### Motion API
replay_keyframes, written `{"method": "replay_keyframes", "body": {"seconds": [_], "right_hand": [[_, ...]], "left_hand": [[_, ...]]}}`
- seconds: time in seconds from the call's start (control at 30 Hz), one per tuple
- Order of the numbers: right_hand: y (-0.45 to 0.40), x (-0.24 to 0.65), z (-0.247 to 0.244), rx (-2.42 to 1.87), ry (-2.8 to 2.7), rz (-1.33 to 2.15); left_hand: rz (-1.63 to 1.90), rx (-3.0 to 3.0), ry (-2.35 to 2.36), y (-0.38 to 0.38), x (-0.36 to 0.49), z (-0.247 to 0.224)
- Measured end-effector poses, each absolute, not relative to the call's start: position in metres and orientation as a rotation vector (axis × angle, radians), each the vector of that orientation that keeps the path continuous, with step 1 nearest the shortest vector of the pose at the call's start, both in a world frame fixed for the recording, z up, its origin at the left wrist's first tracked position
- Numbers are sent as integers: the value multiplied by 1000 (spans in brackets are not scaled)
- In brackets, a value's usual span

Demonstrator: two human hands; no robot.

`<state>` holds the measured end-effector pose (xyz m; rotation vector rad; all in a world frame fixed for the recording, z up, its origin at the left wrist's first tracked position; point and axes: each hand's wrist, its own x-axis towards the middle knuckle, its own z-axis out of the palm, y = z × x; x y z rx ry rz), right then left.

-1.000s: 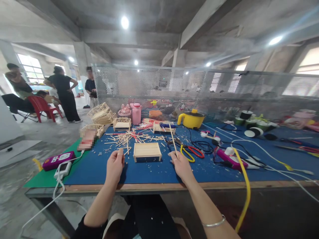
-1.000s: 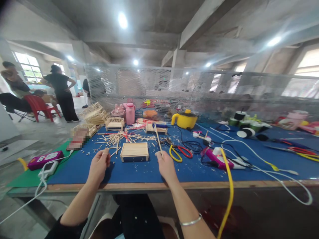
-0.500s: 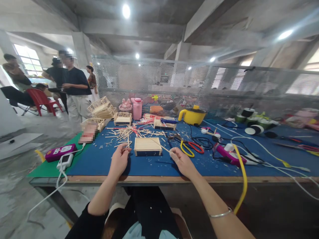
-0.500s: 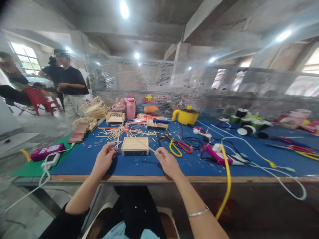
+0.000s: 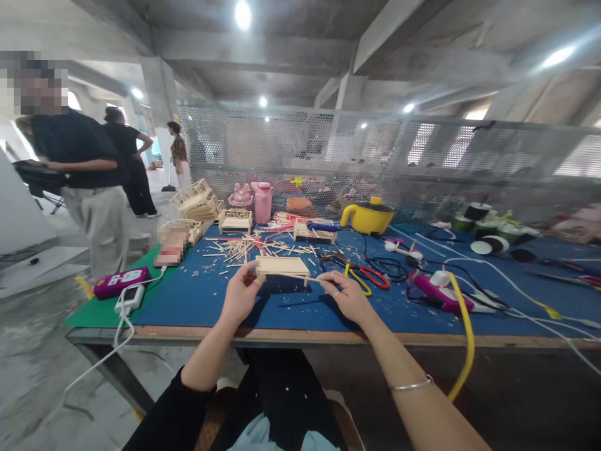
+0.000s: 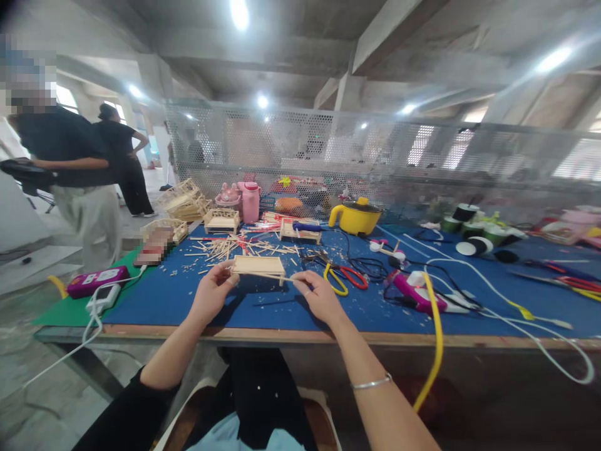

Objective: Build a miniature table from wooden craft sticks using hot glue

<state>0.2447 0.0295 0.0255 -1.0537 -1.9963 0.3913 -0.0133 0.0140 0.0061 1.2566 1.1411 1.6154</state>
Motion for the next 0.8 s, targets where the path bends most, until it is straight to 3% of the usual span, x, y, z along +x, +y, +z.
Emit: {"method": "replay_keyframes", "body": {"seconds": [0.3,0.5,0.8], "right_hand": [[34,245,21,-964,-1911,176],[49,236,36,-896,-2005,-16],[53,228,20,-927,-2025,-75]], "left_hand": [[1537,742,801,-2,-22,16],[1532,723,786,-3,-22,17],[1544,801,843,-4,-20,15]]}}
